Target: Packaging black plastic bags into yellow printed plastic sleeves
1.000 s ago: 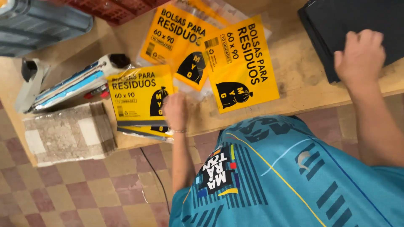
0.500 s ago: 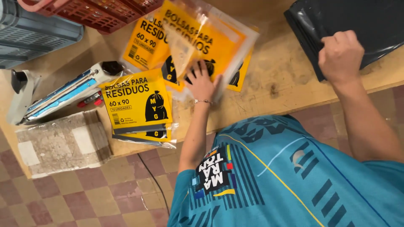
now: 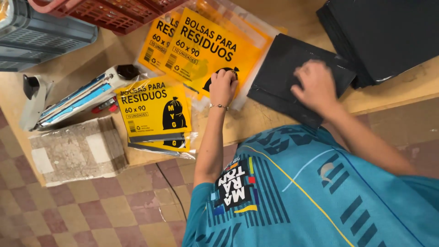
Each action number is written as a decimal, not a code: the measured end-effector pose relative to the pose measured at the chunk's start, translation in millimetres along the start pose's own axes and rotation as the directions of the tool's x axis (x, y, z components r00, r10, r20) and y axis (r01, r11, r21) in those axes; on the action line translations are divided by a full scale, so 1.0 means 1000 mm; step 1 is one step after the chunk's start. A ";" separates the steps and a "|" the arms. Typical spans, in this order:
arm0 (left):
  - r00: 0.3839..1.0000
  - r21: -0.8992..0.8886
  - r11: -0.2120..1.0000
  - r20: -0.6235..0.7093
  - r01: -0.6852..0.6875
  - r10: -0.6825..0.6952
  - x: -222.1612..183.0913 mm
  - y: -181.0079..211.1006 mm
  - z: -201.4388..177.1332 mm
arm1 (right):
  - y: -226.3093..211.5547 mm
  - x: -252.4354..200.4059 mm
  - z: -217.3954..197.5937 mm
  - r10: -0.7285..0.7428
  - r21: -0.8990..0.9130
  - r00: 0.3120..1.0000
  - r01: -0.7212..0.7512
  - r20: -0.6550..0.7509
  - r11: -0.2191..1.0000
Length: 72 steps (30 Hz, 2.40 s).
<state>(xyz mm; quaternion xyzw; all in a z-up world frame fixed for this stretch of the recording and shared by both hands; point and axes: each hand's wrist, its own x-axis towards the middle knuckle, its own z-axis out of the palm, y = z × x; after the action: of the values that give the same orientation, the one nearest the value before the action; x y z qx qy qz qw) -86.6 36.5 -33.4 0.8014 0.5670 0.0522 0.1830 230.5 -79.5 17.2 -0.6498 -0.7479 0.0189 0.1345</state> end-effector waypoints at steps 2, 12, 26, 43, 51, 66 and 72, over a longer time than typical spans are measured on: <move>0.998 0.002 1.000 0.052 0.022 -0.022 -0.008 0.019 -0.019 | 0.015 0.016 -0.009 0.130 -0.009 0.989 -0.130 0.075 0.991; 0.976 -0.019 0.978 0.067 0.208 -0.207 -0.002 0.040 -0.018 | 0.048 0.037 -0.008 0.318 -0.154 0.767 -0.281 0.557 0.947; 0.971 0.020 0.976 0.103 0.215 -0.216 0.004 0.045 -0.013 | 0.096 -0.006 -0.049 0.212 0.573 0.696 -0.697 0.686 0.430; 0.963 -0.245 0.943 -0.091 0.224 -0.253 0.007 0.044 -0.008 | 0.029 -0.009 -0.036 0.426 0.742 0.683 -0.669 0.593 0.038; 0.937 -0.231 0.959 -0.269 0.163 -0.224 -0.011 0.071 -0.023 | 0.042 -0.017 -0.046 0.425 0.767 0.703 -0.641 0.571 0.030; 0.886 -0.115 0.950 -0.344 0.289 -0.311 -0.008 0.084 -0.009 | 0.042 -0.027 -0.033 0.451 0.737 0.648 -0.675 0.614 -0.032; 0.873 -0.159 0.941 -0.354 0.298 -0.336 -0.013 0.084 -0.009 | 0.030 -0.018 -0.037 0.441 0.734 0.641 -0.676 0.628 -0.062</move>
<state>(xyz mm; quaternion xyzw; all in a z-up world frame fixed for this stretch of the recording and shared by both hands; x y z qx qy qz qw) -18.6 2.2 5.9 0.6624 0.7119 0.2022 0.1165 270.2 -98.3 43.3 -0.6660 -0.2409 0.5813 0.4006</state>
